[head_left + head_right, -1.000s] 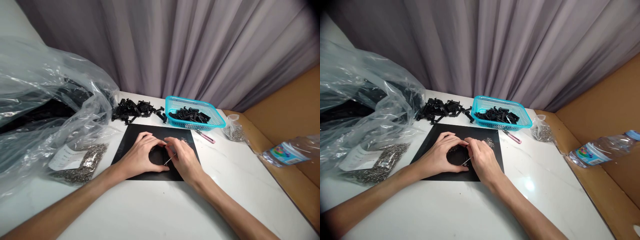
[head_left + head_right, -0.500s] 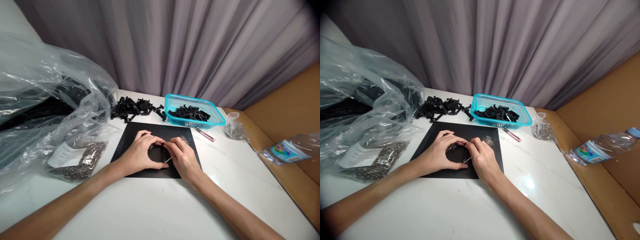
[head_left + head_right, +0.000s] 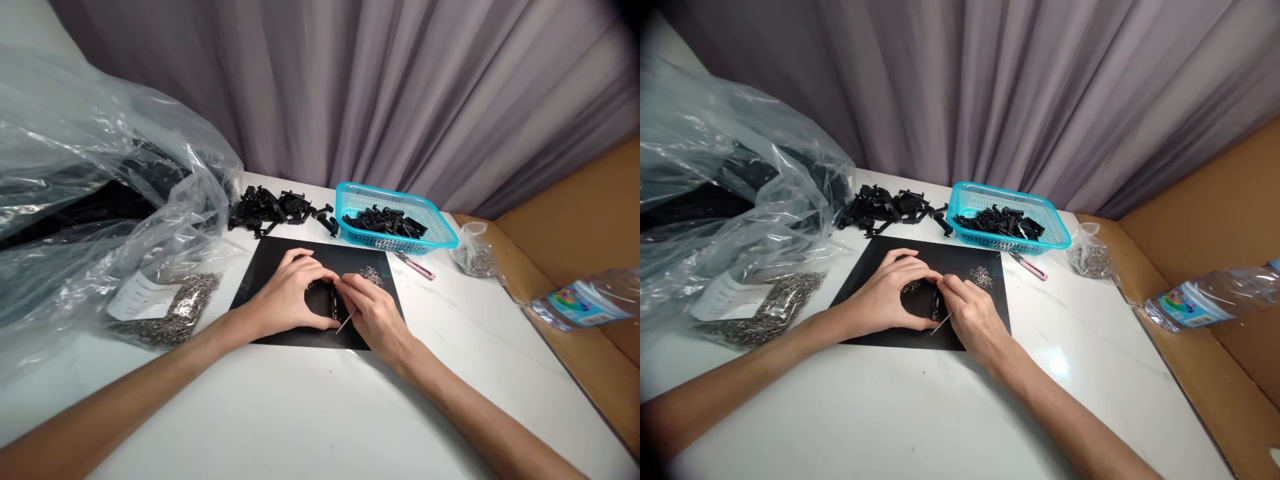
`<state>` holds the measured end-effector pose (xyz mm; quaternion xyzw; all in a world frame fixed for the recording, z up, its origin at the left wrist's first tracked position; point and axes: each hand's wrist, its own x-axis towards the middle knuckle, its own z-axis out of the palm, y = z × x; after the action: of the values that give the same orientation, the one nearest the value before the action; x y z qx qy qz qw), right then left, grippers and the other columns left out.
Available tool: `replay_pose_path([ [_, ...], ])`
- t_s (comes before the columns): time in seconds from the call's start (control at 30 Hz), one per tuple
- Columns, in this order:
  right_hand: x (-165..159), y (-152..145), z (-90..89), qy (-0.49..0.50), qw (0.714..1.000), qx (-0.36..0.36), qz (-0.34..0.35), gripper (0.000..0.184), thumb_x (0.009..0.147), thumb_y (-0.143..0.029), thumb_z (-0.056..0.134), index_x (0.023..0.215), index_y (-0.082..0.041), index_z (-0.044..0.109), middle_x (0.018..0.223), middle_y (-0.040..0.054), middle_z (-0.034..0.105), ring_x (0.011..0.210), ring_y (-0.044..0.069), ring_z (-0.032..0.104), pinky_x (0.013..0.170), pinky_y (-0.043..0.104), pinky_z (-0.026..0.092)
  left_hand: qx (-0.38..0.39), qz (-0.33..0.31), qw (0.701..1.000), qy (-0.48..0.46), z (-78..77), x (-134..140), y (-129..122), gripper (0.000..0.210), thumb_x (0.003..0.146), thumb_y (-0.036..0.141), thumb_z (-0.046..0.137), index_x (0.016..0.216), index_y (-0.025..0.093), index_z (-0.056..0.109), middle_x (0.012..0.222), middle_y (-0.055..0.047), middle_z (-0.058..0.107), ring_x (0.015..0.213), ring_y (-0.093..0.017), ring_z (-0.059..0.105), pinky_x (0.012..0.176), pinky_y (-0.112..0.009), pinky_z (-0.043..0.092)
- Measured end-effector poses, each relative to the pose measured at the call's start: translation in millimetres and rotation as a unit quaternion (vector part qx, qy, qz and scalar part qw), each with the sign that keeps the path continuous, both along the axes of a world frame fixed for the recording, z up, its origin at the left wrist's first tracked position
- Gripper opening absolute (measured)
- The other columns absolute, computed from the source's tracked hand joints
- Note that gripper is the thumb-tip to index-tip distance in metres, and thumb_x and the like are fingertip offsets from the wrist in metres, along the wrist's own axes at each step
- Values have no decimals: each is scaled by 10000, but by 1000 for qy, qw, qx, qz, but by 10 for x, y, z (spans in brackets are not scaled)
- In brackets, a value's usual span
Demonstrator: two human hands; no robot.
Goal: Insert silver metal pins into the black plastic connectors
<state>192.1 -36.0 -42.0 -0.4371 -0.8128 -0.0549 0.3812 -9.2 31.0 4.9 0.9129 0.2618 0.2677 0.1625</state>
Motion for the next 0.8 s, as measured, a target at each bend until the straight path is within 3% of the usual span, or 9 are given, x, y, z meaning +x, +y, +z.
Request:
replay_pose_path([
  [0.3,-23,-15,22,26,1000,-1,1,292,1057,-138,457,1216,-190,697,1087,107,724,894,204,734,761,332,635,-10,1,1000,7,2,-7,-16,607,596,477,915,1108,227,708,1055,-32,749,1102,-279,657,1197,-509,323],
  [0.53,44,-79,210,125,988,-80,-37,247,1056,-296,508,1225,-197,657,1008,81,602,856,187,644,748,334,585,-18,15,1000,12,43,-32,-51,625,626,534,893,1143,232,716,1119,-38,754,1164,-289,649,1210,-512,290],
  [0.7,128,-29,271,177,979,-78,-59,479,1115,-365,259,1055,-211,709,1050,94,611,1022,228,594,917,411,511,-18,14,1000,15,44,-25,-39,637,619,560,896,1135,238,709,1134,-34,756,1132,-284,662,1195,-512,288],
  [0.8,142,3,250,217,965,-117,-86,604,1113,-464,219,879,-215,717,846,61,625,827,206,579,812,378,499,-14,16,1000,19,30,-27,-31,637,627,559,893,1137,229,702,1139,-38,755,1127,-281,661,1183,-505,297],
])
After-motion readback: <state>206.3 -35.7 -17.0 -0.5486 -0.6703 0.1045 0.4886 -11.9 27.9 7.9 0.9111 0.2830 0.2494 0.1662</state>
